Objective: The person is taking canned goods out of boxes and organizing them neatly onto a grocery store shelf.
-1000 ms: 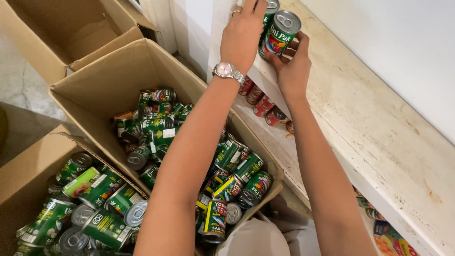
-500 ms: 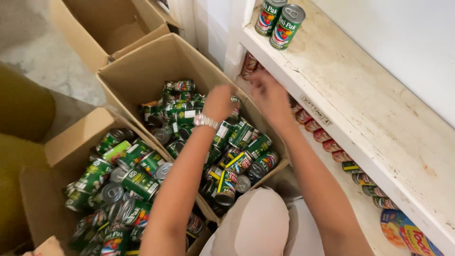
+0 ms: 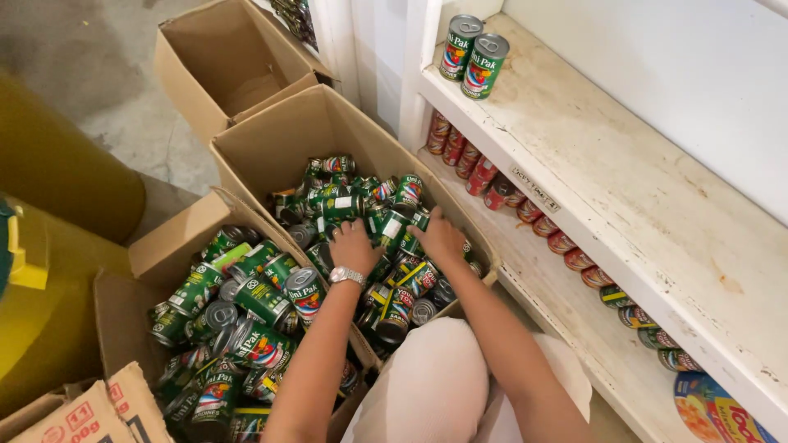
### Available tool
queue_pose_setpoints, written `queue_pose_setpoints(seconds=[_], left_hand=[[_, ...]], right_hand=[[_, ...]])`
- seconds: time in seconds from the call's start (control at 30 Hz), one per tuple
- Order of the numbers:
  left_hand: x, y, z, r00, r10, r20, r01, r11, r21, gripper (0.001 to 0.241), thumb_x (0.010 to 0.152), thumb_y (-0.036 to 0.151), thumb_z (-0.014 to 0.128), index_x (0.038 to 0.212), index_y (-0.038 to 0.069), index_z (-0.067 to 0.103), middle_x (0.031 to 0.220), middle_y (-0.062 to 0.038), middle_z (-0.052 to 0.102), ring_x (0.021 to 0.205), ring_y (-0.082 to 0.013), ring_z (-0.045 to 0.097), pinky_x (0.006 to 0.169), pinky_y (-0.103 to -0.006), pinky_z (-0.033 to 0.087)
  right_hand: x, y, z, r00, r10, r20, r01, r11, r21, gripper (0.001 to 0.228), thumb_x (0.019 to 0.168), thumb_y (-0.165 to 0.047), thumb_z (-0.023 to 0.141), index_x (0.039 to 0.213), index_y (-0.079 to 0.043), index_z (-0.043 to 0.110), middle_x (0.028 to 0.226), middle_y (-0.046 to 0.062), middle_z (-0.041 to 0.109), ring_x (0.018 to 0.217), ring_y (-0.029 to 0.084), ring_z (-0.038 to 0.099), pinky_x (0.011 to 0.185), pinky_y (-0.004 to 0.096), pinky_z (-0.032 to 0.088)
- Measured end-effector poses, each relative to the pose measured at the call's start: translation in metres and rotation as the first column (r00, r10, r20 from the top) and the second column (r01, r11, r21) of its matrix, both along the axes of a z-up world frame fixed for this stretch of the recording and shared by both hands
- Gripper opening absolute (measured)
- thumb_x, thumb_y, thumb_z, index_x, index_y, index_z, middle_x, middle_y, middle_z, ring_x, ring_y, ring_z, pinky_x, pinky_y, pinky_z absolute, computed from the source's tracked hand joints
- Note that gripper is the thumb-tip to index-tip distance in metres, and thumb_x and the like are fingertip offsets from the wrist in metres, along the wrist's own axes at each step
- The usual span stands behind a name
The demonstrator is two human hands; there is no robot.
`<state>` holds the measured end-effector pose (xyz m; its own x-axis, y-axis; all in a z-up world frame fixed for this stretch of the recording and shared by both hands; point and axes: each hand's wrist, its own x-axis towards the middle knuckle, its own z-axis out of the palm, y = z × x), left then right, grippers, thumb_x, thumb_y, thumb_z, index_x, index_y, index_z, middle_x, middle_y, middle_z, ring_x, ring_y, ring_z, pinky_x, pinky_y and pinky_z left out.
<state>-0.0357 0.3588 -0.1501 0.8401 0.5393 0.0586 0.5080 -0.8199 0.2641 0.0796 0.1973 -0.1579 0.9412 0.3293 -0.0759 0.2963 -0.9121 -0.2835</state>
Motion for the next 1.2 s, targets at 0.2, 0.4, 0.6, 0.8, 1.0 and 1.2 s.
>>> queue_pose_setpoints(seconds=[0.2, 0.4, 0.6, 0.8, 1.0, 1.2], left_hand=[[-0.015, 0.018, -0.002, 1.0, -0.009, -0.023, 0.006, 0.994, -0.107, 0.087, 0.061, 0.042, 0.095, 0.13, 0.006, 0.057, 0.114, -0.017, 0.068, 0.108, -0.038, 0.065, 0.087, -0.0473, 0.057], [-0.032, 0.026, 0.023, 0.998, -0.053, 0.044, 0.064, 0.951, -0.304, 0.088, 0.055, 0.033, 0.097, 0.132, 0.007, 0.061, 0.11, -0.02, 0.074, 0.101, -0.0369, 0.07, 0.086, -0.047, 0.057], [-0.025, 0.01, 0.046, 0.876, 0.105, 0.47, 0.265, 0.71, -0.652, 0.074, 0.062, 0.023, 0.095, 0.127, 0.004, 0.066, 0.108, -0.014, 0.075, 0.093, -0.0242, 0.072, 0.081, -0.0349, 0.058], [0.026, -0.059, 0.128, 0.57, 0.731, 0.375, 0.667, -0.146, -0.73, 0.038, 0.083, 0.011, 0.078, 0.117, 0.009, 0.061, 0.111, -0.004, 0.069, 0.101, -0.0159, 0.069, 0.091, -0.0328, 0.058], [0.096, -0.143, 0.176, 0.378, 0.918, 0.115, 0.89, -0.327, -0.319, 0.033, 0.093, 0.015, 0.078, 0.117, 0.004, 0.057, 0.109, -0.005, 0.068, 0.099, -0.0162, 0.066, 0.1, -0.0368, 0.058], [0.137, -0.162, 0.138, 0.473, 0.866, 0.161, 0.777, -0.324, -0.539, 0.038, 0.091, 0.02, 0.08, 0.118, 0.006, 0.057, 0.105, -0.004, 0.064, 0.092, -0.0145, 0.062, 0.086, -0.0311, 0.056]], right_hand=[[0.019, -0.001, -0.012, 0.995, 0.065, -0.072, -0.03, 0.91, 0.413, 0.079, 0.062, -0.035, 0.091, 0.124, -0.01, 0.05, 0.123, 0.016, 0.065, 0.111, 0.036, 0.065, 0.087, 0.046, 0.052], [0.037, -0.029, 0.072, 0.898, 0.421, -0.129, -0.226, 0.692, 0.686, 0.079, 0.072, -0.03, 0.094, 0.138, -0.01, 0.054, 0.128, 0.011, 0.067, 0.116, 0.023, 0.066, 0.099, 0.038, 0.054], [0.031, -0.048, 0.145, 0.801, 0.483, -0.353, 0.353, 0.093, 0.931, 0.068, 0.082, -0.025, 0.081, 0.142, -0.018, 0.05, 0.123, 0.005, 0.063, 0.11, 0.021, 0.064, 0.09, 0.041, 0.054], [0.048, -0.075, 0.147, 0.705, 0.687, -0.173, 0.632, -0.5, 0.592, 0.054, 0.096, -0.041, 0.069, 0.125, 0.004, 0.059, 0.113, 0.018, 0.069, 0.097, 0.032, 0.07, 0.075, 0.042, 0.06], [0.072, -0.109, 0.139, 0.835, 0.45, -0.317, 0.511, -0.422, 0.749, 0.041, 0.097, -0.024, 0.068, 0.129, -0.002, 0.054, 0.116, 0.014, 0.067, 0.102, 0.028, 0.07, 0.08, 0.041, 0.063], [0.038, -0.113, 0.183, 0.948, -0.098, -0.301, 0.314, 0.151, 0.937, 0.059, 0.088, -0.014, 0.069, 0.141, -0.011, 0.043, 0.105, 0.012, 0.063, 0.081, 0.023, 0.064, 0.063, 0.033, 0.053]])
